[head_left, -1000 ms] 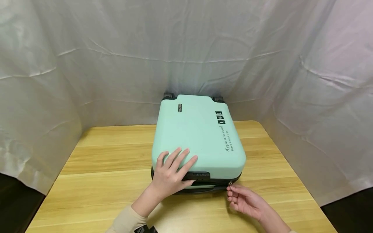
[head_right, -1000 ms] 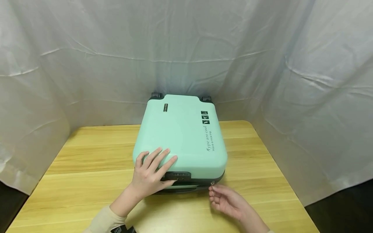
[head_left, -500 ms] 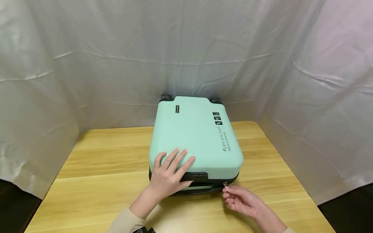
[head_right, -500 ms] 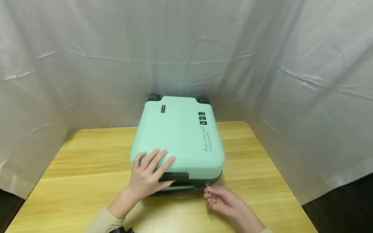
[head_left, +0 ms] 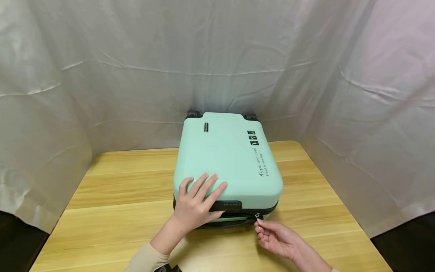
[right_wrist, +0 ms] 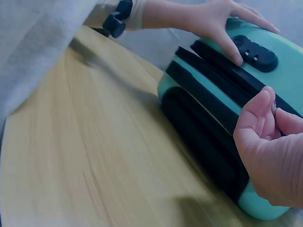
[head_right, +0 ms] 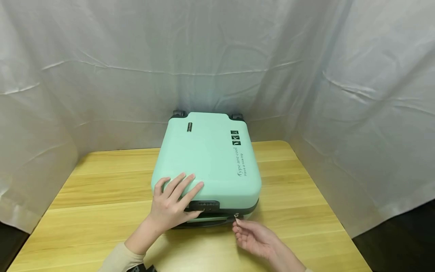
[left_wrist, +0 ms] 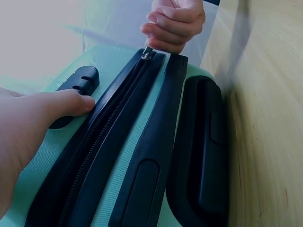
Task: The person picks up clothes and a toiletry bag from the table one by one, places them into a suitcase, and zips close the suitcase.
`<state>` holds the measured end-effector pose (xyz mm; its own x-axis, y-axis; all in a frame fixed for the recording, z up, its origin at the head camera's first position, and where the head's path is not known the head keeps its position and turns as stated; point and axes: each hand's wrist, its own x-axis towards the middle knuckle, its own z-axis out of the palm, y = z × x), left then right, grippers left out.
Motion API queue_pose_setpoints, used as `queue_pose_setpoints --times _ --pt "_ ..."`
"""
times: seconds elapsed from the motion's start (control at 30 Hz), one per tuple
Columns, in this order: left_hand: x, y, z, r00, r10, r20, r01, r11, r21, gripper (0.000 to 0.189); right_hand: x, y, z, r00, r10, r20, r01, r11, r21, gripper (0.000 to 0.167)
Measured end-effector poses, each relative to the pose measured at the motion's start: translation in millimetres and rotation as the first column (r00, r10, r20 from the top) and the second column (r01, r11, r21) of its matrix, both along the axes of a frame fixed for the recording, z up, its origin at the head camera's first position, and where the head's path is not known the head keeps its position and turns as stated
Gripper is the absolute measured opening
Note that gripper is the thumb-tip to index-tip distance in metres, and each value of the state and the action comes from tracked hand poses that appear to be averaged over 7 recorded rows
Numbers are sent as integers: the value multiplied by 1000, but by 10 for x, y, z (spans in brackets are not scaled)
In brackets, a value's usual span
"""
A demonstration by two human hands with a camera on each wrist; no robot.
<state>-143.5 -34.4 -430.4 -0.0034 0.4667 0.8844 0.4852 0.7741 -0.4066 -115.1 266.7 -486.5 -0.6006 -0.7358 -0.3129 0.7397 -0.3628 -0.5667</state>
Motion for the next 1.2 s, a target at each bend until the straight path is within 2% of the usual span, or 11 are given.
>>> queue_pose_setpoints --times 0.2,0.9,1.2 --pt "-5 6 -2 1000 13 12 -13 1000 -16 88 0 -97 -9 999 32 9 -33 999 2 35" --pt "6 0 -34 999 21 34 -20 1000 -14 90 75 -431 -42 996 -7 90 5 1000 21 32" --pt "7 -13 -29 999 26 33 -25 1000 -11 91 101 -580 -10 998 -24 64 21 998 56 29"
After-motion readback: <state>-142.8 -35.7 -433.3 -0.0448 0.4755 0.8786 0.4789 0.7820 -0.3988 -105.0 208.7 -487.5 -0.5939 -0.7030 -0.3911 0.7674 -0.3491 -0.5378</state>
